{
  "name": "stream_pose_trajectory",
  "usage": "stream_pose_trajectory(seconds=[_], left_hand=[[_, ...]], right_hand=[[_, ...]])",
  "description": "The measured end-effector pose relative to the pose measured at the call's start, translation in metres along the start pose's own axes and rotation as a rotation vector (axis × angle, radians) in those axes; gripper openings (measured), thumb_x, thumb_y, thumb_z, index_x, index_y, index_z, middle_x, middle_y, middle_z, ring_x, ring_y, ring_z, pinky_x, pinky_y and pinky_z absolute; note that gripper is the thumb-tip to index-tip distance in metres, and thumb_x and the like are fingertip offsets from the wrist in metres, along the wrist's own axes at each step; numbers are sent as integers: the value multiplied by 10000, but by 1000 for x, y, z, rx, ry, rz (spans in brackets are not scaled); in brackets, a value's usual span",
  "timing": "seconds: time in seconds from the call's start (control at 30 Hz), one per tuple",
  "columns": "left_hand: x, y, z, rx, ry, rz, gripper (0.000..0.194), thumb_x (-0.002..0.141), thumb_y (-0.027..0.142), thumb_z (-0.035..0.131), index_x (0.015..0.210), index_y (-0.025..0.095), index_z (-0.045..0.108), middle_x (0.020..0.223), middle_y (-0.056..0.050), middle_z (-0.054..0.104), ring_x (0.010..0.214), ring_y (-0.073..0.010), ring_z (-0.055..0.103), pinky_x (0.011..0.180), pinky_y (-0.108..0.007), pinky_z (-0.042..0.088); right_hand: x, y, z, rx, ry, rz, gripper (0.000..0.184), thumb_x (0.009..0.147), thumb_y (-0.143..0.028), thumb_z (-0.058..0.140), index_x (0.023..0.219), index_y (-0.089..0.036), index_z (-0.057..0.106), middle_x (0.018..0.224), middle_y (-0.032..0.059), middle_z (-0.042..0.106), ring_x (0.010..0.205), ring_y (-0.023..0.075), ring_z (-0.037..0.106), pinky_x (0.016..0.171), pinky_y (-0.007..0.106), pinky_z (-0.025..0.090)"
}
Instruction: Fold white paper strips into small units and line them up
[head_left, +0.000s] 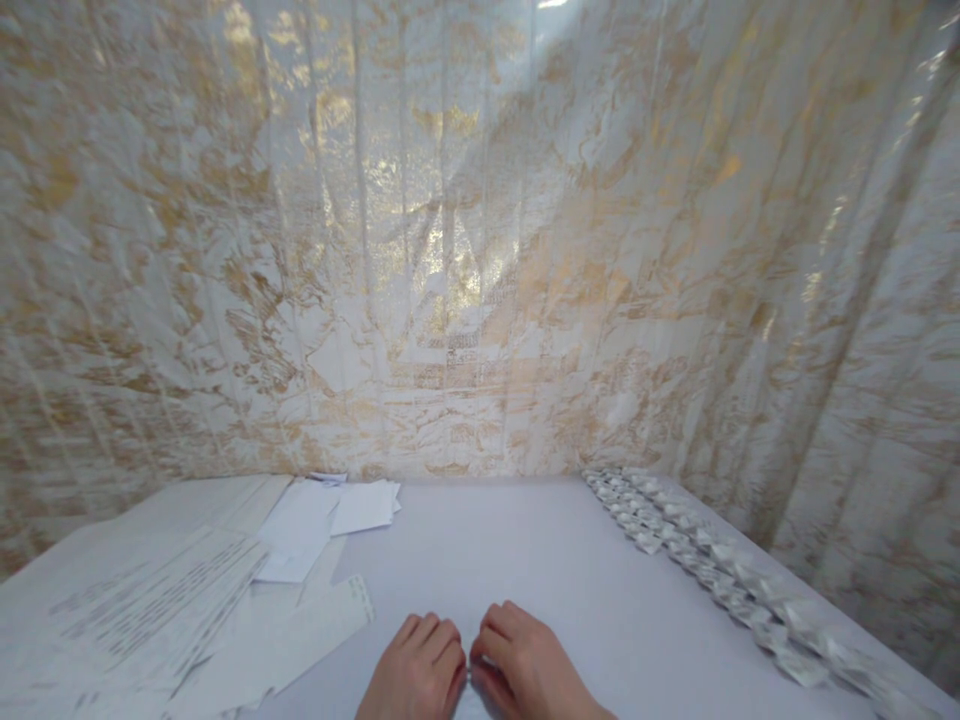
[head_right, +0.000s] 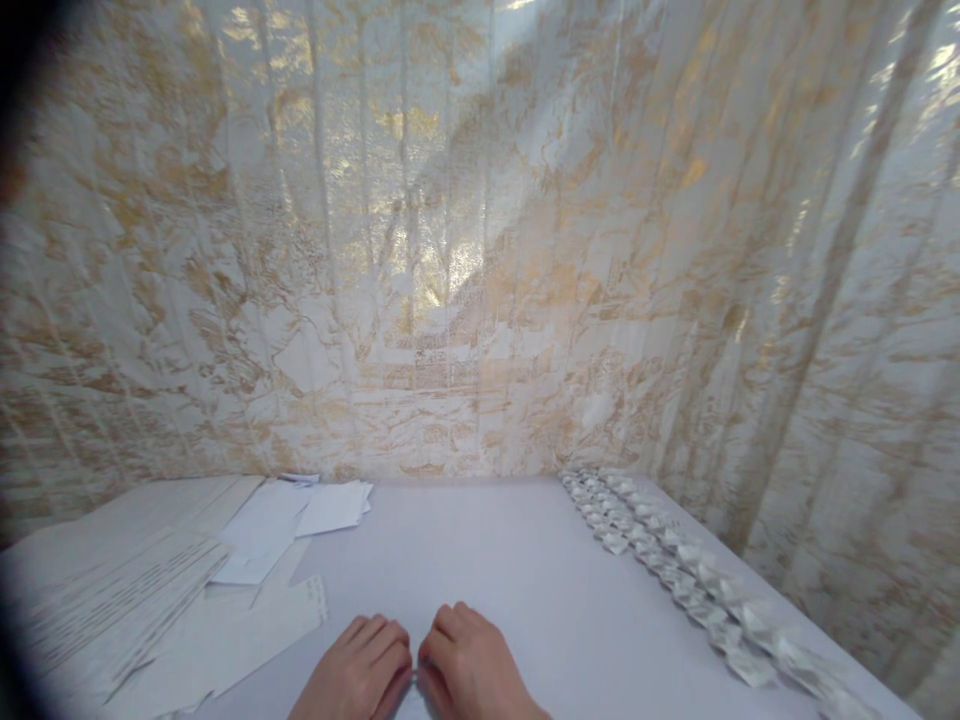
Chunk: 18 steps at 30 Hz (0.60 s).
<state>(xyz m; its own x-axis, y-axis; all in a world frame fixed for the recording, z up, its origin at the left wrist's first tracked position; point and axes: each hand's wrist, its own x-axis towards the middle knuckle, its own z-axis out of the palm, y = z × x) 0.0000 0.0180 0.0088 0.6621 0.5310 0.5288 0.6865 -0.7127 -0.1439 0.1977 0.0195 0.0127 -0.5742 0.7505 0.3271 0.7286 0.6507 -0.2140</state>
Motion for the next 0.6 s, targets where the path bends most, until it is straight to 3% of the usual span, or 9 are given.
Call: stream_pose_trajectory(seconds=[0.17, 0.33, 0.43, 0.5, 0.6], left_hand=[[3, 7, -4, 35, 82, 9, 237, 897, 22, 475, 830, 210, 602, 818, 2, 691, 767, -194, 624, 795, -358, 459], [7, 16, -10, -22, 215, -35, 257, 893, 34, 434, 854, 231, 594, 836, 2, 697, 847, -210, 626, 850, -379, 442], [8, 19, -10, -239, 205, -194, 112, 888, 159, 520, 932, 250, 567, 947, -22, 682, 874, -227, 621, 796, -365, 464], [7, 21, -7, -470, 150, -379, 193, 854, 274, 601, 1028, 258, 521, 981, -29, 652, 819, -210, 621, 736, -328, 484], [6, 25, 6, -842, -12, -570, 279, 857, 346, 576, 1083, 263, 435, 790, 42, 603, 605, -150, 582, 583, -255, 447]], right_hand=[[1, -3, 8, -235, 154, -91, 118, 794, -173, 715, 801, -216, 605, 830, 41, 669, 774, 223, 586, 652, 318, 412], [-1, -3, 11, -269, 145, -86, 139, 789, -142, 680, 869, -219, 597, 805, 43, 686, 722, 223, 606, 581, 310, 390], [-3, -1, 7, -207, 88, -30, 201, 776, -81, 624, 922, -218, 603, 810, 35, 712, 700, 210, 645, 567, 283, 394], [-5, -1, 1, -117, 34, 55, 276, 743, -76, 599, 976, -221, 619, 844, 31, 742, 726, 205, 677, 590, 254, 415], [-6, -3, -7, 60, -16, 159, 354, 730, -117, 568, 1057, -230, 639, 873, 29, 775, 757, 208, 709, 637, 227, 450]])
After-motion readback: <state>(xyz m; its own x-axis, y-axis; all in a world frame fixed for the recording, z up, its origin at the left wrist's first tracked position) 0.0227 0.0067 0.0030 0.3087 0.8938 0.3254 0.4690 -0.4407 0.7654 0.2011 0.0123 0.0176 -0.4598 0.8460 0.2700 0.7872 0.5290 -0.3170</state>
